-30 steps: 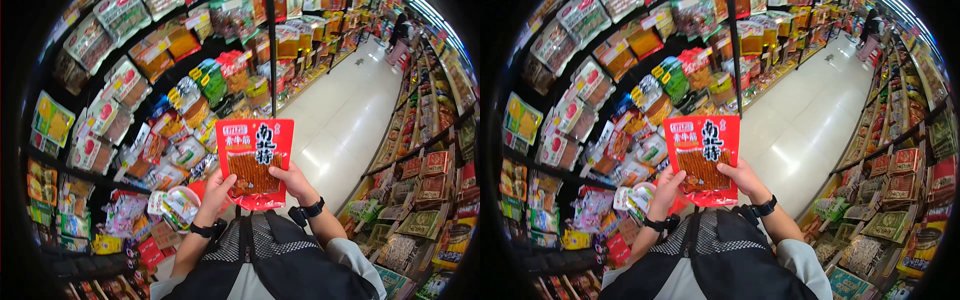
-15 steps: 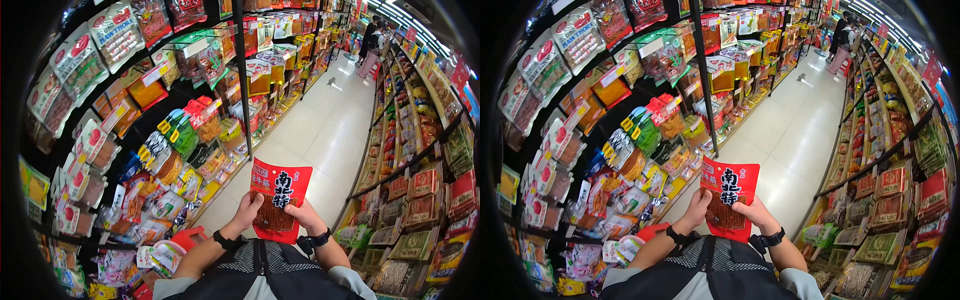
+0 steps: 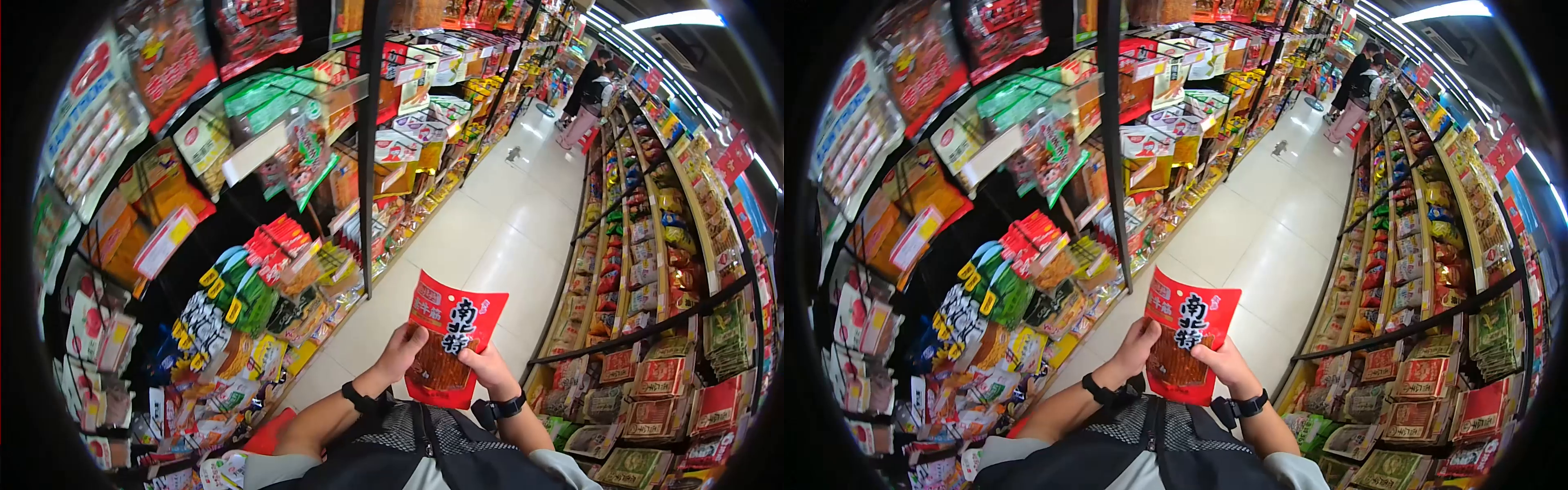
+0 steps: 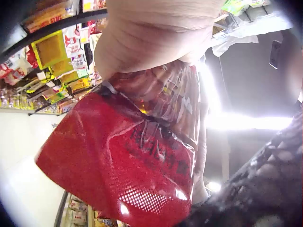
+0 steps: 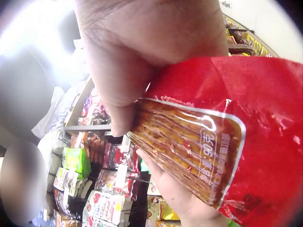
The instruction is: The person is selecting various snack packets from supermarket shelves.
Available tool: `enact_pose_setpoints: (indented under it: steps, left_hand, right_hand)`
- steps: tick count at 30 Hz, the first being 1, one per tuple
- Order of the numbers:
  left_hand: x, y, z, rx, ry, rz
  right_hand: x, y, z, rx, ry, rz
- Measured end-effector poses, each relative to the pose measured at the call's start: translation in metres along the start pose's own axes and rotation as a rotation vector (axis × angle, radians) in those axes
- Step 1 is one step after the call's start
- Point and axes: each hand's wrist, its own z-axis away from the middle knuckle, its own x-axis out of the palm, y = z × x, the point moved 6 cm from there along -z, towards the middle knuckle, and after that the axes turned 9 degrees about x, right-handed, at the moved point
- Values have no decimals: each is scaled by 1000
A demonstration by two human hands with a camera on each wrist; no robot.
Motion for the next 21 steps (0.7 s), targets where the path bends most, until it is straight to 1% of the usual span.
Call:
enact_pose_setpoints:
  steps: [2, 6, 11, 13, 14, 17, 18, 19, 21]
  left_hand:
    - [9, -9, -28, -50, -37, 18]
    - [17, -27, -89, -107, -72, -29]
    - [23, -54, -173, -95, -62, -56]
    - [30, -58, -210, -64, 9, -85]
    - [34, -60, -228, -49, 52, -94]
    - [50, -54, -282, 50, 92, -146]
    - [54, -49, -301, 91, 102, -175]
    - [55, -41, -317, 169, 125, -249]
    - [57, -20, -346, 288, 217, -325]
  right_hand:
    - [-25, -6, -10, -22, 13, -37]
    - [-80, -21, -38, -24, 107, -80]
    - [-150, -54, -95, -38, 50, -95]
    - [-178, -80, -119, -81, 17, -58]
    - [-194, -92, -131, -76, 10, -48]
    - [-232, -126, -159, -48, 6, -14]
    - [-245, -137, -170, -47, 13, 21]
    - [-256, -146, -183, -47, 20, 58]
    - [-269, -163, -208, -37, 9, 117]
